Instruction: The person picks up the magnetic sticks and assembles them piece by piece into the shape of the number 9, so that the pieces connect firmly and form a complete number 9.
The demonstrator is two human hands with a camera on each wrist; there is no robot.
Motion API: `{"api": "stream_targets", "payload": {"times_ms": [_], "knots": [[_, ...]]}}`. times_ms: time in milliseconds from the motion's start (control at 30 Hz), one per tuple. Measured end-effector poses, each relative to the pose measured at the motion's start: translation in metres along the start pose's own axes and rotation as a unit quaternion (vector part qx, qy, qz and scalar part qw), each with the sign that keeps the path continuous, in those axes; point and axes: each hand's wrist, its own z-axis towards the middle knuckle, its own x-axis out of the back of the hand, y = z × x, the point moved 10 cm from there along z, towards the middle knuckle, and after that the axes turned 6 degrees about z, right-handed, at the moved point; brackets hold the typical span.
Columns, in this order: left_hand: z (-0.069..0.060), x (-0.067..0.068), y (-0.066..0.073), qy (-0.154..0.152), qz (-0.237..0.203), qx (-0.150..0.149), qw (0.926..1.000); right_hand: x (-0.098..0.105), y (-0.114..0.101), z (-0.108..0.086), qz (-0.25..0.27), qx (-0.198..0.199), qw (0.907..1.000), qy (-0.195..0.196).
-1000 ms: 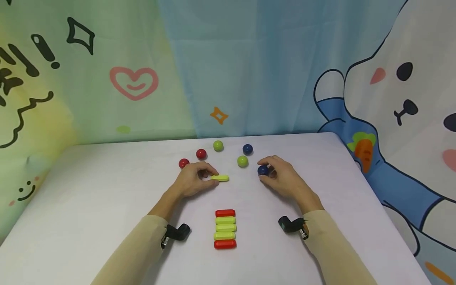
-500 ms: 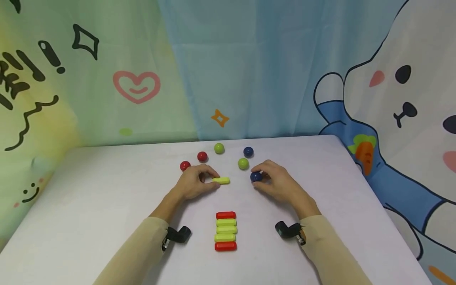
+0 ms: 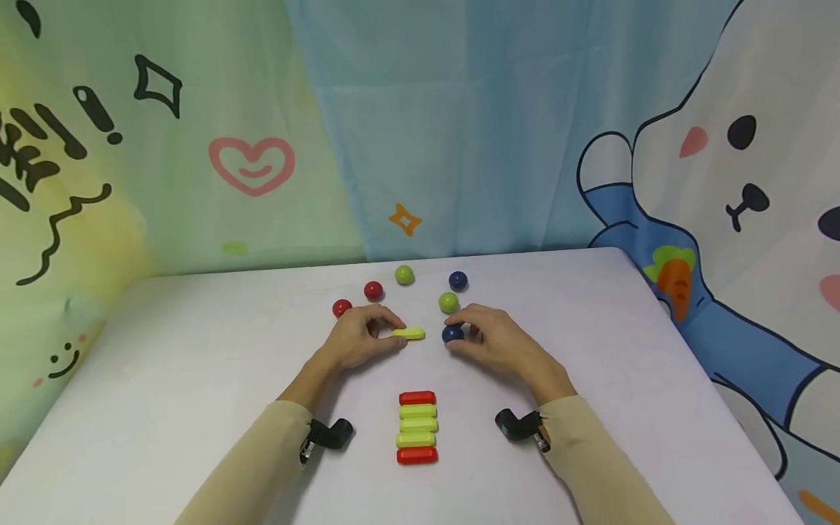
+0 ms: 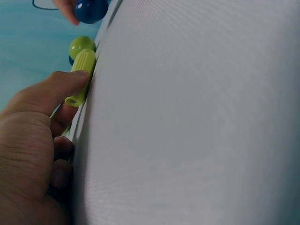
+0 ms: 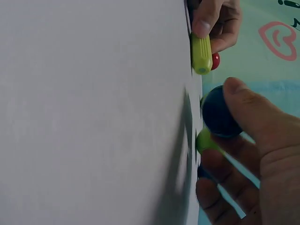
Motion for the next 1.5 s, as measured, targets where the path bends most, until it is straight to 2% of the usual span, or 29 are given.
{"api": "stream_targets", "payload": {"times_ms": [133,333,700,867,1100,1367,1500], "knots": [[0.000,0.001,-0.001,0.006,0.001,0.003,1.0000,-0.004,0.001,0.005,-0.001,-0.023,0.9997,-0.012],[0.000,0.001,-0.002,0.007,-0.001,0.004,1.0000,-0.010,0.000,0.013,0.009,-0.025,0.9996,-0.012],[-0.004,-0.005,0.001,0.006,-0.002,-0.004,1.0000,-0.024,0.009,0.009,0.033,-0.056,0.9978,-0.005],[-0.003,-0.003,0.006,0.012,-0.003,-0.015,0.9998,-0.024,0.009,0.008,0.046,-0.060,0.9971,0.008],[-0.002,-0.001,0.006,0.014,-0.002,-0.013,0.9998,-0.027,0.013,0.008,0.082,-0.068,0.9942,0.018],[-0.002,-0.003,0.002,0.017,0.006,-0.009,0.9998,-0.027,0.012,0.009,0.075,-0.063,0.9945,0.037],[-0.004,0.001,0.001,0.019,0.010,-0.001,0.9998,-0.030,0.013,0.011,0.077,-0.065,0.9943,0.036]]}}
